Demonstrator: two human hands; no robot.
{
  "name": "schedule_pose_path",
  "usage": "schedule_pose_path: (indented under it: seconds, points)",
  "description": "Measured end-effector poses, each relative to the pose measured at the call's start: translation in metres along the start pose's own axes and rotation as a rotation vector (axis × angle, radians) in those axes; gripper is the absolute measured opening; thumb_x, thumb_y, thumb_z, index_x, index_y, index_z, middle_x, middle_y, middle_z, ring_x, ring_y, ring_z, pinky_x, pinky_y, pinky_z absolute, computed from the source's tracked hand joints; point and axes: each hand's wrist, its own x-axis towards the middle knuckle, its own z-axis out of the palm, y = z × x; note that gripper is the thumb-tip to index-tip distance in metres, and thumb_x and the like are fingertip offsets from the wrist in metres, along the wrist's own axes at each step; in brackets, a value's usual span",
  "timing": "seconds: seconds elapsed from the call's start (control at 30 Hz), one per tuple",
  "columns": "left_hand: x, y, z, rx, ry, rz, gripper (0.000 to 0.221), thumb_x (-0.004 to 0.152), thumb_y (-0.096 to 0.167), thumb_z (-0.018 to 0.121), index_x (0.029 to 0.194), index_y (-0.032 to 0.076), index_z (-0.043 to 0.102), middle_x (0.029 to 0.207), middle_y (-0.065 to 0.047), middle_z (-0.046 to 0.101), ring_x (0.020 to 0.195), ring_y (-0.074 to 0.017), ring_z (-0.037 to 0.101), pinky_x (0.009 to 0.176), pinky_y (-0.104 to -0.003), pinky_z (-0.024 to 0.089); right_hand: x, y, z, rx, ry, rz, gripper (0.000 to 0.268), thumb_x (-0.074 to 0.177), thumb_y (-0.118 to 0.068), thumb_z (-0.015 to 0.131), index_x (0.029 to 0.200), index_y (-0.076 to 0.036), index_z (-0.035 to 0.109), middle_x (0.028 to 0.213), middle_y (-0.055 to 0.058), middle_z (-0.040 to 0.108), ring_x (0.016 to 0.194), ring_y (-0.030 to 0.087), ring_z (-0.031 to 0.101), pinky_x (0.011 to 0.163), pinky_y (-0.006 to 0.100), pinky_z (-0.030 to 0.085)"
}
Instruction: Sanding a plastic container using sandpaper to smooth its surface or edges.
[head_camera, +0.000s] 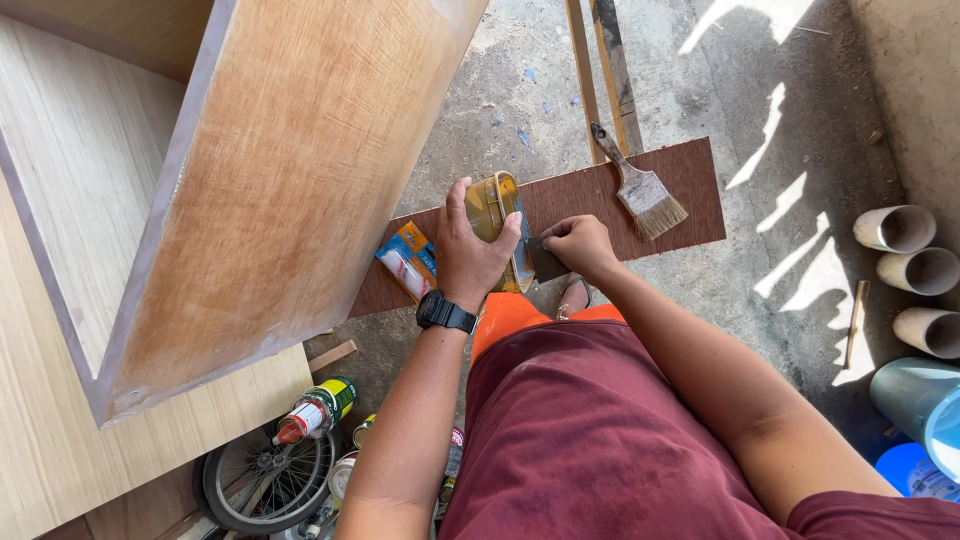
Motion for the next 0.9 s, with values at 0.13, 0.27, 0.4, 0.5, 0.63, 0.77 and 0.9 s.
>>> schedule_pose_path:
  seconds: [0.13, 0.27, 0.4, 0.5, 0.63, 0.77, 0.9]
  points:
    - [-0.003, -0.004, 0.002, -0.004, -0.012, -0.010, 0.086, 0.088, 0.047, 0.087, 0.157, 0.013, 0.048, 0.120, -0.025, 0.065, 0.111, -0.0486, 0.073, 0.087, -0.057, 0.063, 0.008, 0.006, 0.004, -0.015, 0.000, 0.008, 0.018, 0.078, -0.028, 0.081, 0.094, -0.030, 0.090, 0.090, 0.009, 0.083, 0.101, 0.033, 0.079, 0.082, 0.041, 0.061]
    - [-0.006, -0.001, 0.000, -0.011, -0.009, 0.000, 0.086, 0.087, 0.045, 0.087, 0.157, 0.014, 0.048, 0.120, -0.024, 0.064, 0.110, -0.0489, 0.073, 0.086, -0.057, 0.063, 0.017, 0.004, 0.008, -0.009, 0.027, -0.005, 0.018, 0.079, -0.028, 0.081, 0.095, -0.030, 0.089, 0.090, 0.010, 0.083, 0.101, 0.034, 0.079, 0.082, 0.043, 0.061]
    - [-0.009, -0.003, -0.001, -0.015, -0.007, 0.014, 0.086, 0.087, 0.046, 0.087, 0.157, 0.014, 0.048, 0.121, -0.024, 0.064, 0.111, -0.0486, 0.073, 0.086, -0.058, 0.064, 0.014, -0.001, 0.008, -0.007, 0.057, -0.006, 0.018, 0.080, -0.027, 0.080, 0.095, -0.030, 0.089, 0.090, 0.011, 0.083, 0.102, 0.036, 0.079, 0.082, 0.045, 0.061]
    - [-0.011, 0.001, -0.003, -0.037, -0.015, 0.002, 0.086, 0.087, 0.044, 0.086, 0.158, 0.014, 0.047, 0.123, -0.025, 0.063, 0.111, -0.0496, 0.073, 0.087, -0.058, 0.064, 0.020, 0.003, 0.010, -0.014, 0.070, 0.002, 0.018, 0.079, -0.028, 0.081, 0.095, -0.032, 0.089, 0.088, 0.008, 0.083, 0.101, 0.034, 0.079, 0.083, 0.043, 0.061]
    - [-0.012, 0.004, -0.003, -0.037, -0.018, 0.006, 0.086, 0.087, 0.044, 0.087, 0.158, 0.013, 0.047, 0.123, -0.025, 0.063, 0.110, -0.0505, 0.073, 0.085, -0.058, 0.064, 0.022, -0.007, 0.007, 0.000, 0.092, -0.013, 0.018, 0.081, -0.029, 0.082, 0.097, -0.032, 0.089, 0.090, 0.009, 0.083, 0.103, 0.035, 0.079, 0.083, 0.045, 0.061]
    - [-0.009, 0.002, -0.001, -0.020, -0.026, -0.021, 0.086, 0.088, 0.047, 0.085, 0.158, 0.013, 0.047, 0.123, -0.025, 0.064, 0.111, -0.0495, 0.074, 0.087, -0.059, 0.064, 0.013, -0.013, -0.001, -0.006, 0.035, 0.013, 0.020, 0.079, -0.027, 0.082, 0.097, -0.030, 0.089, 0.091, 0.009, 0.083, 0.103, 0.033, 0.079, 0.084, 0.043, 0.061]
    - [-0.003, 0.003, 0.001, -0.005, -0.015, -0.027, 0.085, 0.088, 0.047, 0.086, 0.156, 0.013, 0.048, 0.123, -0.026, 0.064, 0.110, -0.0510, 0.074, 0.087, -0.061, 0.064, 0.001, -0.014, -0.008, -0.041, -0.002, 0.012, 0.021, 0.077, -0.026, 0.081, 0.096, -0.028, 0.090, 0.091, 0.012, 0.084, 0.105, 0.036, 0.079, 0.085, 0.044, 0.061]
